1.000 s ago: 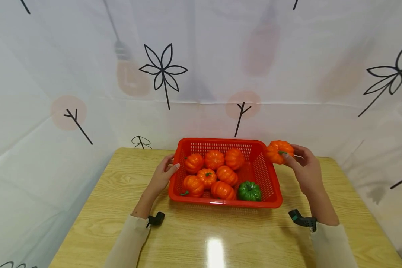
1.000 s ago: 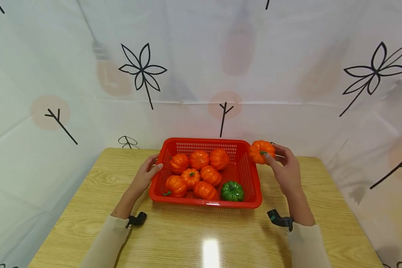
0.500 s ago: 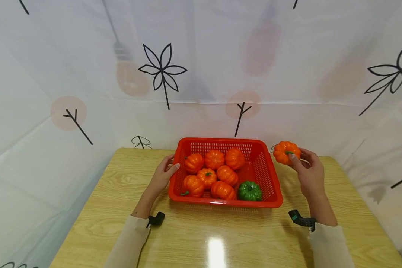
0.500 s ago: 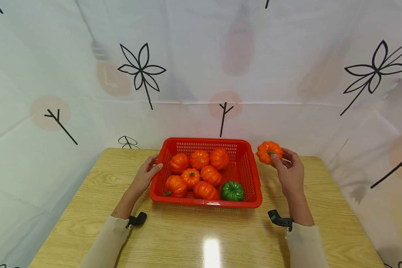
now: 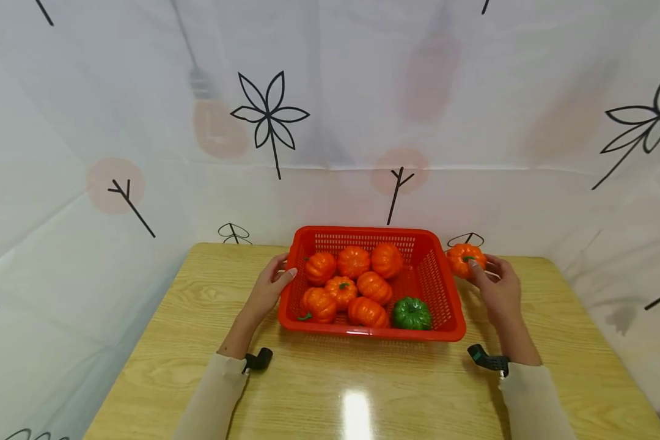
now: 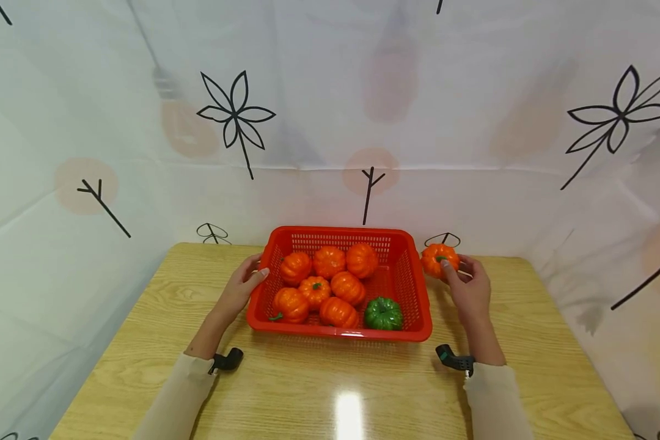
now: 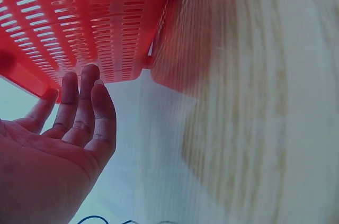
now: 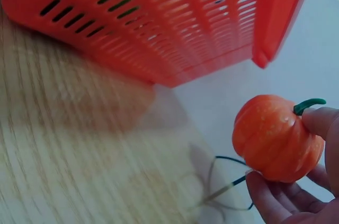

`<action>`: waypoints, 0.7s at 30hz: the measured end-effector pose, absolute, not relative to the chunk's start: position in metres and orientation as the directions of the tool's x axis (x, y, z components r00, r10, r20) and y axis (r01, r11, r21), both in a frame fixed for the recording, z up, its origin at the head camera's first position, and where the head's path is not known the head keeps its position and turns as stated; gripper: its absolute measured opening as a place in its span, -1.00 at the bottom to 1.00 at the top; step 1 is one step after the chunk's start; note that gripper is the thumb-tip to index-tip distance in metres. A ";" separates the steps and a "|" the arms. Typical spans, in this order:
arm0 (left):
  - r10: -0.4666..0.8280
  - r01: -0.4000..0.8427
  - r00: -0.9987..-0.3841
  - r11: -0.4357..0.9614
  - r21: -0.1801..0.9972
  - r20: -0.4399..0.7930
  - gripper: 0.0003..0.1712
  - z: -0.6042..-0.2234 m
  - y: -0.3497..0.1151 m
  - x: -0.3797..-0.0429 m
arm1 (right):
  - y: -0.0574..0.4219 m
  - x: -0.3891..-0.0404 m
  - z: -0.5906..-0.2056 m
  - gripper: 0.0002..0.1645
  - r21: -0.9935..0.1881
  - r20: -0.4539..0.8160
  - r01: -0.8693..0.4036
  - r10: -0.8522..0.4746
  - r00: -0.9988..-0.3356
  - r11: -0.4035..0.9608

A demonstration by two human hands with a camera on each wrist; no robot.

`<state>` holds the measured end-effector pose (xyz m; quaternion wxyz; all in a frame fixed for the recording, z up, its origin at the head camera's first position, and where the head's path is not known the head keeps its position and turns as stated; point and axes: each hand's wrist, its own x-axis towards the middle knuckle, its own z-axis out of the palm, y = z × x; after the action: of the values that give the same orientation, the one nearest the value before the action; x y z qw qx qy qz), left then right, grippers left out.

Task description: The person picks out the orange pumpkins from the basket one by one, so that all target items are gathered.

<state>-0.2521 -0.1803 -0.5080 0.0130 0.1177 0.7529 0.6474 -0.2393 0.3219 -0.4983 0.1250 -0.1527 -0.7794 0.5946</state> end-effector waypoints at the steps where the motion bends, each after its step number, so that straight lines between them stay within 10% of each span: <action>1: 0.194 0.161 -0.972 0.134 0.978 0.133 -0.37 -0.508 -0.180 -0.252 | 0.322 -0.240 -0.500 -0.16 -0.962 0.007 0.099 0.388 -0.922 0.254; 21: 0.191 0.141 -0.975 0.137 0.980 0.114 -0.39 -0.506 -0.179 -0.252 | 0.320 -0.254 -0.518 -0.01 -0.886 -0.097 0.287 0.459 -0.883 0.365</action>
<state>-0.2516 -0.1787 -0.5059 0.0191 0.1100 0.7538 0.6476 -0.2537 0.3204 -0.5177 0.0832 -0.2270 -0.8218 0.5159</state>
